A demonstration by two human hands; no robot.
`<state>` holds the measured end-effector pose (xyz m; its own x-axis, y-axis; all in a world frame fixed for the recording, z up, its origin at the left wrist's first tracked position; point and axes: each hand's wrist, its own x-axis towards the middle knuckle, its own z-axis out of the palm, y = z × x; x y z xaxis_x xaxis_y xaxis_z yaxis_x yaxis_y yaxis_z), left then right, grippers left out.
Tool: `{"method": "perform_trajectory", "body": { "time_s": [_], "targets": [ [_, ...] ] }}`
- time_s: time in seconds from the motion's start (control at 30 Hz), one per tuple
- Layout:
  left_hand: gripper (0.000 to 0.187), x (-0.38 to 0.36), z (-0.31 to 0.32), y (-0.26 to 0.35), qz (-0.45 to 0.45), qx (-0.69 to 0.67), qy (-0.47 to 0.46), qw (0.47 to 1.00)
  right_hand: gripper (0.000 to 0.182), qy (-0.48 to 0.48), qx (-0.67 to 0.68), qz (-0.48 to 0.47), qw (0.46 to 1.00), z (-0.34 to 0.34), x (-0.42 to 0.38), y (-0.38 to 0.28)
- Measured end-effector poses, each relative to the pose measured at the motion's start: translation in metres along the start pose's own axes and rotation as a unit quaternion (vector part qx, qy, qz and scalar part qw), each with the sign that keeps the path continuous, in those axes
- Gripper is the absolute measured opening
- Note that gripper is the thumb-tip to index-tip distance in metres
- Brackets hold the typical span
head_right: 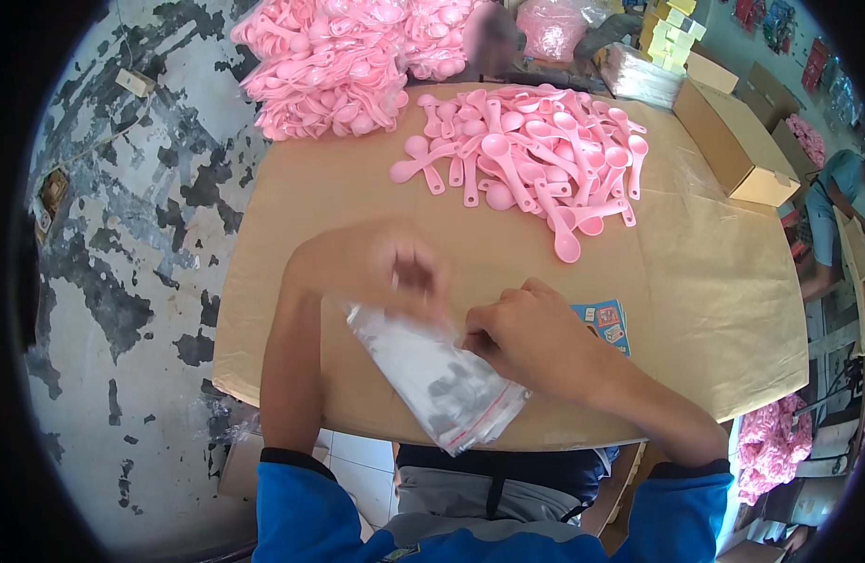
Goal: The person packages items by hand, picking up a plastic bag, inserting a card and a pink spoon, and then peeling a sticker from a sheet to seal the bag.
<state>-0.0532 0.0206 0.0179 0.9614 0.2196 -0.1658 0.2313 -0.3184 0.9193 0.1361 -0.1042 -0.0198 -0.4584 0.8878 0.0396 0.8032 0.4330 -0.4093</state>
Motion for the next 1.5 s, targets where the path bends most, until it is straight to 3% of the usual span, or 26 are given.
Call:
{"method": "perform_trajectory", "body": {
  "time_s": [0.03,0.13,0.23,0.33,0.43,0.5,0.57,0.67,0.7,0.77,0.83,0.9,1.0,1.1,1.3,1.4,1.43,1.5],
  "targets": [
    [0.031,-0.003,0.005,0.010,-0.027,-0.023,-0.119,0.992,0.012,0.017,0.020,-0.015,1.000,0.001,0.000,0.002],
    [0.034,0.005,0.026,0.006,-0.008,0.068,-0.234,0.970,0.012,0.076,0.072,-0.045,0.993,0.004,-0.004,0.008],
    [0.029,0.021,0.041,0.006,-0.106,0.158,-0.287,0.939,0.013,0.146,0.104,-0.050,0.983,0.000,-0.004,0.019],
    [0.045,0.024,0.044,0.004,-0.177,0.108,-0.269,0.941,0.014,0.213,0.178,-0.017,0.961,-0.014,-0.010,0.027],
    [0.049,0.025,0.038,0.016,-0.214,0.010,-0.191,0.958,0.017,0.250,0.290,0.057,0.922,-0.036,-0.016,0.029],
    [0.048,0.027,0.039,0.013,-0.023,0.009,-0.025,0.999,0.020,0.219,0.353,0.126,0.901,-0.055,-0.022,0.031],
    [0.045,0.036,0.044,0.010,0.048,-0.038,0.132,0.989,0.023,0.183,0.349,0.113,0.912,-0.055,-0.025,0.039],
    [0.042,0.059,0.055,0.005,0.023,-0.209,0.278,0.937,0.022,0.120,0.308,0.133,0.935,-0.066,-0.028,0.040],
    [0.043,0.063,0.054,-0.002,0.052,-0.288,0.280,0.914,0.022,0.096,0.287,0.146,0.942,-0.070,-0.028,0.040],
    [0.041,0.069,0.049,-0.016,0.110,-0.425,0.279,0.854,0.021,0.149,0.153,-0.016,0.977,-0.051,-0.036,0.077],
    [0.040,0.071,0.049,-0.017,0.113,-0.417,0.307,0.848,0.022,0.097,0.118,-0.051,0.987,-0.052,-0.041,0.091],
    [0.041,0.071,0.048,-0.016,0.105,-0.391,0.337,0.850,0.025,-0.056,0.187,0.042,0.980,-0.065,-0.046,0.091],
    [0.040,0.071,0.050,-0.016,0.094,-0.354,0.360,0.858,0.029,-0.067,0.189,0.109,0.974,-0.076,-0.042,0.079],
    [0.037,0.070,0.047,-0.022,0.114,-0.351,0.361,0.856,0.028,-0.032,0.196,0.099,0.975,-0.073,-0.040,0.078],
    [0.032,0.069,0.048,-0.016,0.122,-0.371,0.401,0.829,0.021,0.032,0.132,-0.011,0.991,-0.063,-0.041,0.097],
    [0.031,0.067,0.051,-0.009,0.131,-0.385,0.416,0.813,0.016,0.131,0.332,0.083,0.930,-0.064,-0.036,0.090],
    [0.031,0.067,0.051,-0.010,0.138,-0.392,0.414,0.810,0.012,0.136,0.297,0.144,0.934,-0.075,-0.037,0.073],
    [0.031,0.068,0.050,-0.012,0.146,-0.400,0.412,0.805,0.011,0.180,0.314,0.126,0.924,-0.068,-0.030,0.071]
  ]
}}
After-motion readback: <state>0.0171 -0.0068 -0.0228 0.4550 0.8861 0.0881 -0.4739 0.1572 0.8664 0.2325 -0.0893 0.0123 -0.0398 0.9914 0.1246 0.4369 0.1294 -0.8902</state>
